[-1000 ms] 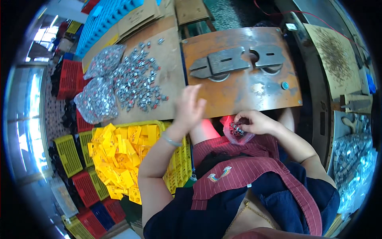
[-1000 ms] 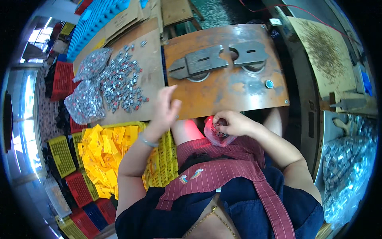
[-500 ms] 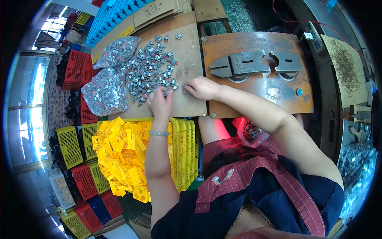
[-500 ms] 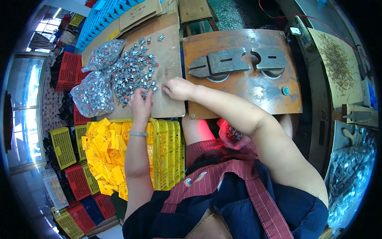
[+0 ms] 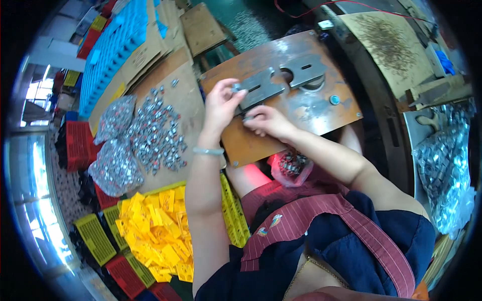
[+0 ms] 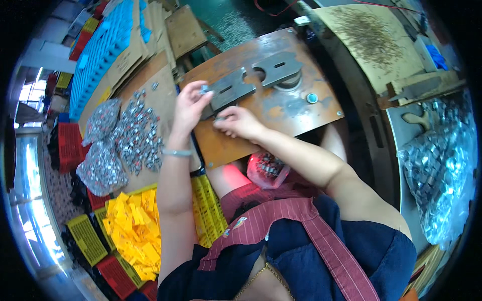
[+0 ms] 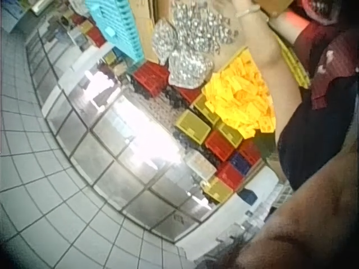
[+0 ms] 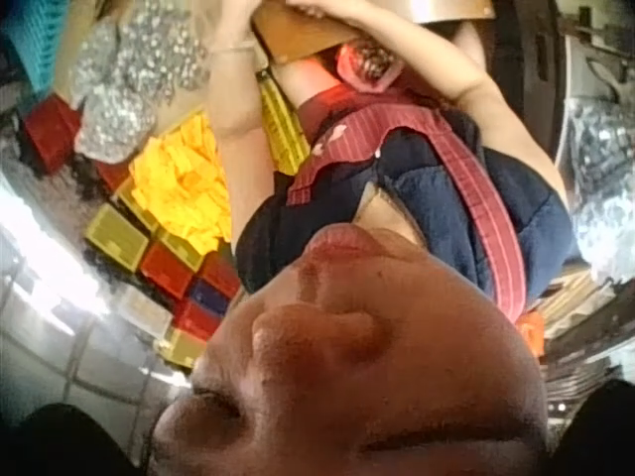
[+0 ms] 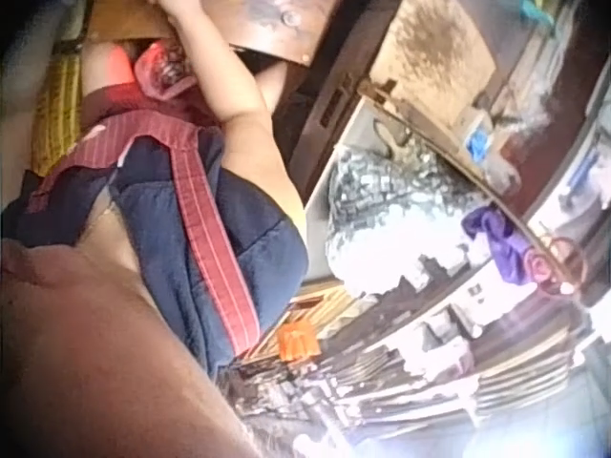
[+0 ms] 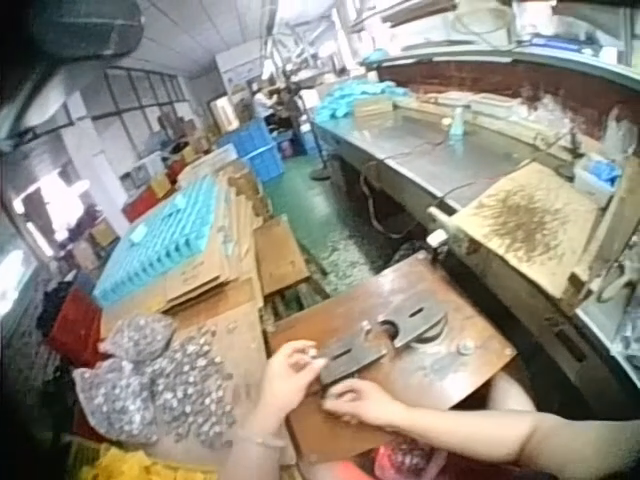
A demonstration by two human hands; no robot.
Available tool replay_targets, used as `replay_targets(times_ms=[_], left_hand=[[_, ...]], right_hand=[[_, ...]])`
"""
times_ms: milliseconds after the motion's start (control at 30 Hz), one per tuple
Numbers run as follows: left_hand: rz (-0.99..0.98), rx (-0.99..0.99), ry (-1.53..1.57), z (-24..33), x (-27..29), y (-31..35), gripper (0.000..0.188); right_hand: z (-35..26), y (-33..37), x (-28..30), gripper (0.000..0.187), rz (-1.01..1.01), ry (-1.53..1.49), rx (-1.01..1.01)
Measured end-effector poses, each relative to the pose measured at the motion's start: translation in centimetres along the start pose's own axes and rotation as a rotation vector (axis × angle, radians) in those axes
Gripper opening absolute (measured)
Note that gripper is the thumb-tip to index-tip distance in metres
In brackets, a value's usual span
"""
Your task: Assembling small metal components by hand and using a mechanical press machine in a workshop environment.
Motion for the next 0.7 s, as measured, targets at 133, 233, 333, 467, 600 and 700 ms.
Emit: replay_targets(times_ms=[133, 233, 333, 467, 600, 700], left_hand=[[0.162, -0.31, -0.578, 2.2, -7.7, -7.0, 0.033], [0.052, -0.218, -1.051, 0.7, -10.8, -10.4, 0.039], [-0.103, -0.028, -0.862, -1.2, -10.5, -11.8, 0.04], [-0.162, 0.131, -0.869, -1.7, -11.2, -12.1, 0.04], [-0.112, -0.143, -1.036, -0.8, -12.3, -10.7, 0.032], [0.135, -0.544, -1.194, 2.7, -13.0, -8.1, 0.028]], right_hand=[[-0.5, 1.5, 10.2, 0.018, 0.383, -0.645, 0.012], [-1.4, -0.8, 11.8, 0.019, 0.408, -0.662, 0.086], [-2.6, -0.8, 12.3, 0.024, 0.404, -0.483, 0.152], [-2.5, 0.0, 13.0, 0.028, 0.447, -0.381, 0.02], [-1.9, 0.0, 12.8, 0.025, 0.345, -0.413, 0.018], [-0.4, 0.5, 11.8, 0.015, 0.071, -0.93, -0.034]])
Point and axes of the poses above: each hand's wrist, its own y-axis away from the middle knuckle, its own x-axis out of the back of the hand, z = x × y, the point moved 7 cm from there along -y, towards the middle knuckle, and after that the axes turned 6 degrees about x, right-handed, at the moved point
